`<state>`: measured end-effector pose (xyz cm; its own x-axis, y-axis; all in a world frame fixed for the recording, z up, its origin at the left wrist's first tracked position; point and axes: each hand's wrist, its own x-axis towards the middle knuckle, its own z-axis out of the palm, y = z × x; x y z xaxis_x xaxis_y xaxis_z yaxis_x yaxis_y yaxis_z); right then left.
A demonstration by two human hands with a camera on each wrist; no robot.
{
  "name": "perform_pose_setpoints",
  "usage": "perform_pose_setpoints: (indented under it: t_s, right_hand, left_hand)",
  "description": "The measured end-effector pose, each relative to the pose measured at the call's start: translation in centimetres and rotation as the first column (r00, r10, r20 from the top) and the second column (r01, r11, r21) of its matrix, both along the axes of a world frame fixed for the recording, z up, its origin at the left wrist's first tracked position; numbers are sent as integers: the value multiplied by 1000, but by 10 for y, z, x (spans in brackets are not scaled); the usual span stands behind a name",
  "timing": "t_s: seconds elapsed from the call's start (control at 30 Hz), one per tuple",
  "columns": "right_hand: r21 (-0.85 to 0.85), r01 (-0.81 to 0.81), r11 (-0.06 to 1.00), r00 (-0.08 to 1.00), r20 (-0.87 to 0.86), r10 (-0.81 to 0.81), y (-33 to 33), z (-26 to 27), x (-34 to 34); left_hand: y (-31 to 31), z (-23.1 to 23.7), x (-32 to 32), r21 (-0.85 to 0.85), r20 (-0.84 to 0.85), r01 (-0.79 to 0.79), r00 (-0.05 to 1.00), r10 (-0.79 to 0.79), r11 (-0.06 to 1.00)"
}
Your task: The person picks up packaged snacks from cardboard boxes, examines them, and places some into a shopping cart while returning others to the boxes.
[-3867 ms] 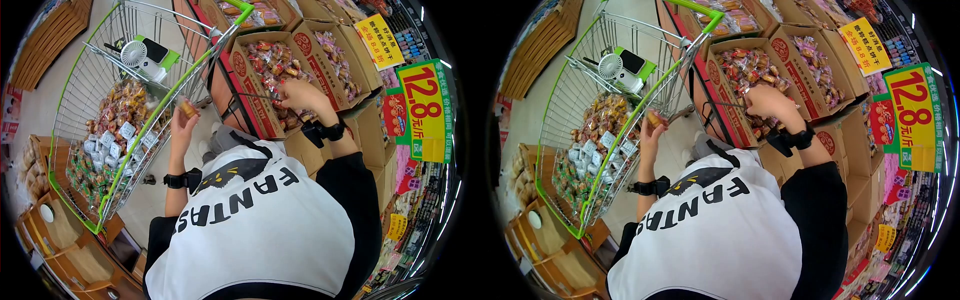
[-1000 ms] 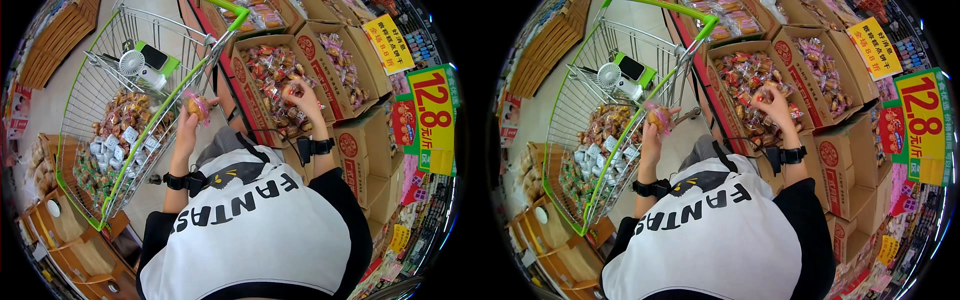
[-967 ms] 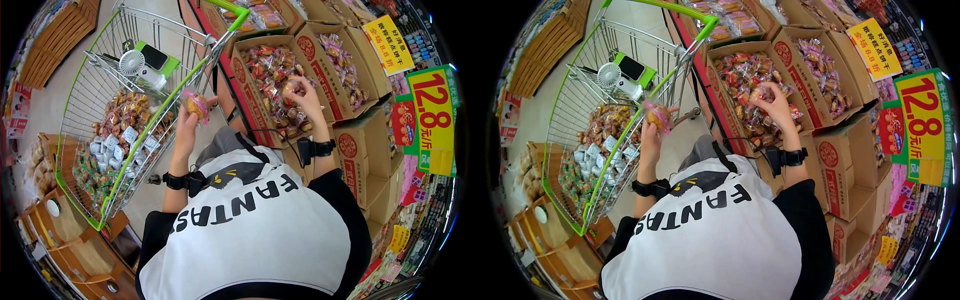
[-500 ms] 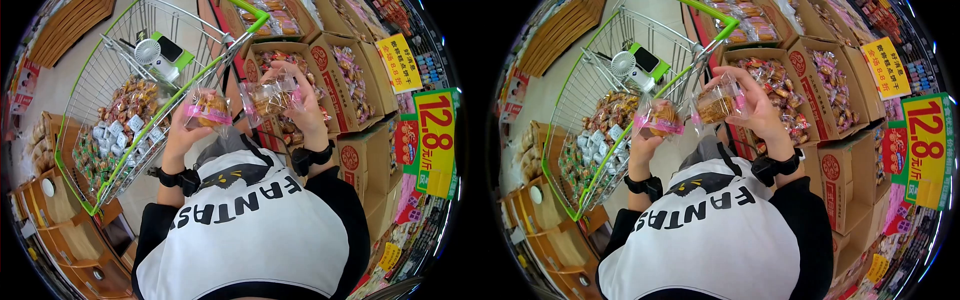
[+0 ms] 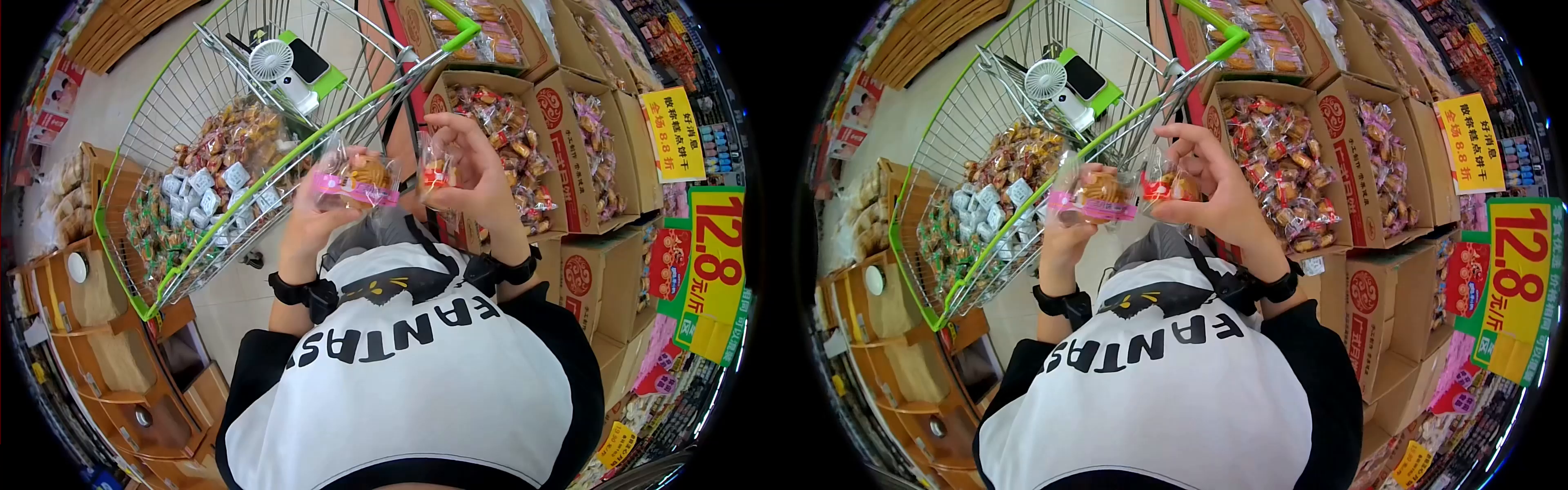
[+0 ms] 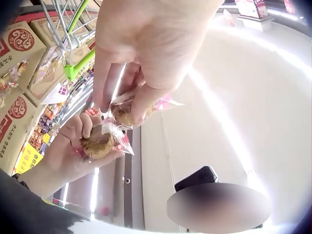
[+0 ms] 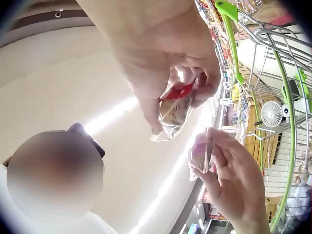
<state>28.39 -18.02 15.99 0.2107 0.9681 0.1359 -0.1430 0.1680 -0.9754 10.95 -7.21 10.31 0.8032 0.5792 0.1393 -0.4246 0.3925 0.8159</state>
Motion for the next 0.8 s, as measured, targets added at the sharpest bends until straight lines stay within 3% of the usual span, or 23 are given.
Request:
perform_pose_setpoints:
  t_s: [0.1, 0.23, 0.3, 0.37, 0.53, 0.8]
  right_hand:
    - [-31, 69, 997, 993, 96, -66, -2, 0, -3]
    - [-14, 156, 988, 977, 148, -153, -1, -9, -5]
    - [-3, 165, 986, 959, 234, -160, -2, -15, -3]
    - [-42, 53, 998, 999, 12, -53, -3, -15, -5]
    - [28, -37, 999, 997, 68, 35, -6, -16, 1]
    - [-51, -27, 998, 997, 74, 31, -7, -13, 3]
  left_hand:
    - [-2, 0, 2, 92, -131, 20, 991, -7, 996]
    - [-8, 3, 7, 93, -93, 90, 992, -81, 992]
    - [-10, 1, 8, 174, -146, 62, 989, -36, 983]
    - [-12, -2, 9, 141, -166, 74, 985, -51, 987]
    - [-11, -1, 9, 79, -209, 31, 978, -13, 996]
    - [-10, -6, 9, 79, -200, -14, 979, 30, 997]
